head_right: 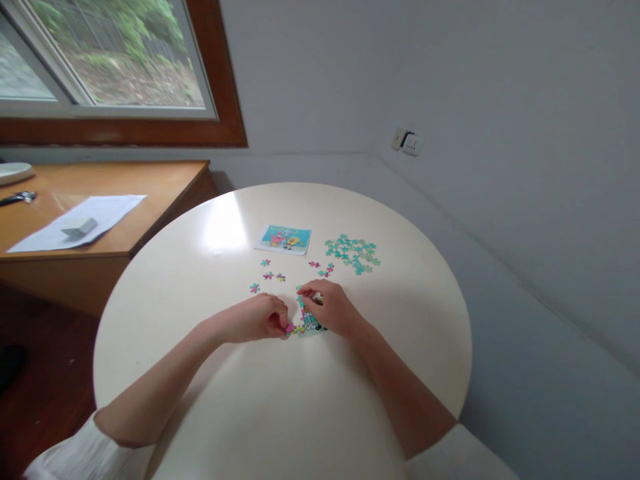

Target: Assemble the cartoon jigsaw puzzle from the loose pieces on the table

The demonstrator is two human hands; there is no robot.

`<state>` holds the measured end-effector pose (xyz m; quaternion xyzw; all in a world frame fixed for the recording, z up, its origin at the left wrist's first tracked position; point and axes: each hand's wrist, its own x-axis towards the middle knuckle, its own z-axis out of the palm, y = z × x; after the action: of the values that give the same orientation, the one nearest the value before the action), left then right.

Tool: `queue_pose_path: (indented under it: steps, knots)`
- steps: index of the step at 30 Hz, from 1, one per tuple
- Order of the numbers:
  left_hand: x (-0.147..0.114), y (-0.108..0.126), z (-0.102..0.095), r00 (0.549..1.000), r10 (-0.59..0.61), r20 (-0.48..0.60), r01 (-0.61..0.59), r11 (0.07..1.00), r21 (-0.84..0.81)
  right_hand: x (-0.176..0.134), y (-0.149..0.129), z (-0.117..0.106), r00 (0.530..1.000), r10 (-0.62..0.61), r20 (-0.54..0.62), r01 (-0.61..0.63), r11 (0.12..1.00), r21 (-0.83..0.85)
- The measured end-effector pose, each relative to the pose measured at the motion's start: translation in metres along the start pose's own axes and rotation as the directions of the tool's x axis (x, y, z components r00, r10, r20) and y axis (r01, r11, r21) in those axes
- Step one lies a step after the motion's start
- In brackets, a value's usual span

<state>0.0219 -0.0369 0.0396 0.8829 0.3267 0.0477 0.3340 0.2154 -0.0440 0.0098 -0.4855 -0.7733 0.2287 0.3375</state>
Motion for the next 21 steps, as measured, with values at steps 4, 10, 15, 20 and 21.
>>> queue_pose_path:
  steps: [4,10,15,20,21]
  knots:
    - [0.0,0.002,-0.001,1.0,0.017,0.004,-0.017,1.0,-0.01,-0.001,-0.007,-0.009,0.99,-0.087,0.114,0.08,0.995,0.065]
    - [0.0,0.003,0.003,0.999,0.041,0.023,-0.04,0.999,-0.035,-0.002,-0.015,-0.016,0.927,-0.188,0.325,0.177,0.982,0.065]
    - [-0.001,0.006,0.002,0.999,0.028,0.037,-0.026,0.998,-0.058,-0.002,-0.019,-0.019,0.912,-0.166,0.374,0.162,0.986,0.043]
    - [-0.001,0.008,0.001,0.999,0.015,0.04,-0.014,0.999,-0.044,-0.001,-0.021,-0.019,0.903,-0.173,0.394,0.172,0.984,0.037]
    - [-0.001,0.008,0.002,0.999,0.014,0.039,-0.013,0.999,-0.039,-0.001,-0.021,-0.02,0.901,-0.176,0.395,0.176,0.984,0.037]
